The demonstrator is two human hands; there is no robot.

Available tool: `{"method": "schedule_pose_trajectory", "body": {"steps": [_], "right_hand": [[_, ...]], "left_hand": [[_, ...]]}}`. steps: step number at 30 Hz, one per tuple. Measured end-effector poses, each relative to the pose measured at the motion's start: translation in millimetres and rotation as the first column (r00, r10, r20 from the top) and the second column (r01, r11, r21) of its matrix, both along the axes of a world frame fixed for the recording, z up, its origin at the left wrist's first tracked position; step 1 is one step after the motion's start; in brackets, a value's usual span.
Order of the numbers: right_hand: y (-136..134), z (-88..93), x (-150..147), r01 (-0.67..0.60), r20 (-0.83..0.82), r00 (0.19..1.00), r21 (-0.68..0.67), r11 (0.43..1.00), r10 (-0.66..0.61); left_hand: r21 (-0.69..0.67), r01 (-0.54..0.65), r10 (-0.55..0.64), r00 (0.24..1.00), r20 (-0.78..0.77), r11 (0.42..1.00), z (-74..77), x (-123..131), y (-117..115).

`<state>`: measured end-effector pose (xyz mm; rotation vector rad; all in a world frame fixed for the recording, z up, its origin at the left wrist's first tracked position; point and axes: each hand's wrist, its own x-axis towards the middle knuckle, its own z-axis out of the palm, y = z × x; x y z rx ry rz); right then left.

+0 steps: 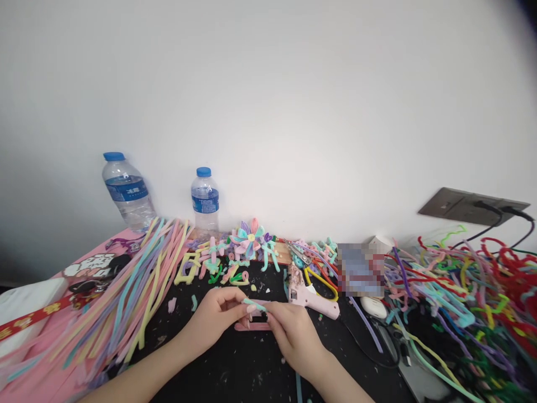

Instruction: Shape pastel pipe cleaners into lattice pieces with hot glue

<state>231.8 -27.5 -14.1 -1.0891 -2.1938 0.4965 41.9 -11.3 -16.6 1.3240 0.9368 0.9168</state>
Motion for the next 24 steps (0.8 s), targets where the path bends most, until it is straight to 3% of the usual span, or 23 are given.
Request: {"method": "schedule_pose_trajectory", "body": {"steps": [7,15,24], "right_hand": [[11,3.4,13,0.276,0.154,0.938,0.209,0.938,-0.310],[16,-0.4,9,0.151,0.370,0.894,0.285,0.946,-0.254],[18,1.9,-6,0.192,0.418,0.859,0.270,0.943,-0.295]], "left_hand": [[0.134,-0.178,0.192,0.976,-0.101,0.975,10.3,-6,1],[0.036,-0.135,0.135,0.991,-0.007,0.990,5.0,-2,2],[-0.070,-0.031,0.036,0.996,0.081,0.997,1.9,2,0]]}}
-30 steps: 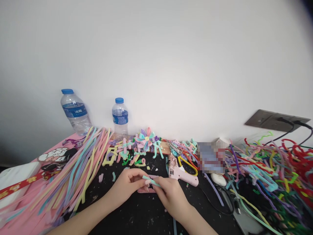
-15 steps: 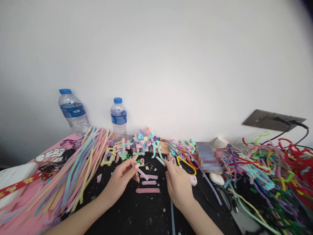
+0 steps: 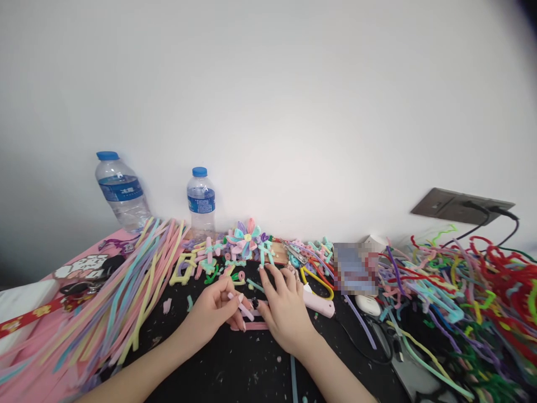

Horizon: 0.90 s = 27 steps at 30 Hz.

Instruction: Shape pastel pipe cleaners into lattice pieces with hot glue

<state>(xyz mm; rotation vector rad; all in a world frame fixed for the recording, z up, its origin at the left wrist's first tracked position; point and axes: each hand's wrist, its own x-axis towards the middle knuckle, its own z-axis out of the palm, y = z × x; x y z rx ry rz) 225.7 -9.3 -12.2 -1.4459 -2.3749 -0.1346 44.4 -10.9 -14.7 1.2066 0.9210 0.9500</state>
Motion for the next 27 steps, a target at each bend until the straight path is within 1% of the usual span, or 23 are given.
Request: {"method": "schedule_pose_trajectory", "body": {"steps": [3,6,7,9,11,14,18,20,22,24,27], "right_hand": [[0,1.9,6,0.051,-0.060,0.997,0.027,0.998,-0.049],[1,5.3,19,0.159,-0.102,0.983,0.026,0.987,-0.156],[1,6.3,24,0.212,-0.091,0.974,0.009,0.977,-0.210],[1,7.7,36,0.334,-0.008,0.942,-0.048,0.942,-0.334],[0,7.7,46,0.400,0.104,0.915,-0.135,0.906,-0.389],[-1,6.2,55,0.402,0.180,0.913,-0.235,0.885,-0.367],[2,6.1,56,0.430,0.215,0.898,-0.250,0.868,-0.383],[4,6.9,57,0.411,0.202,0.908,-0.264,0.872,-0.367],[5,7.7,60,0.363,0.139,0.932,-0.292,0.885,-0.336],[5,8.5,63,0.322,0.035,0.944,-0.309,0.895,-0.328],[5,11.4,68,0.269,-0.170,0.929,-0.296,0.917,-0.328]], "left_hand": [[-0.020,0.001,-0.001,1.000,0.026,1.000,-1.2,-1,1],[-0.041,0.000,0.002,0.998,0.059,0.999,-0.9,-2,2],[-0.052,0.001,0.003,0.998,0.070,0.999,-0.6,-2,2],[-0.088,-0.006,0.012,0.998,0.065,0.996,-0.2,-3,3],[-0.129,-0.019,0.024,0.999,0.031,0.991,-0.3,-4,3],[-0.159,-0.023,0.023,1.000,-0.003,0.987,-1.9,-6,4],[-0.160,-0.018,0.017,1.000,-0.011,0.987,-4.3,-6,6],[-0.158,-0.010,0.013,1.000,0.013,0.987,-3.9,-5,6],[-0.159,-0.006,0.012,0.999,0.037,0.987,-2.0,-4,5],[-0.157,-0.008,0.014,0.999,0.039,0.988,0.6,-3,4],[-0.137,0.003,0.002,0.999,0.033,0.990,3.8,-2,2]]}}
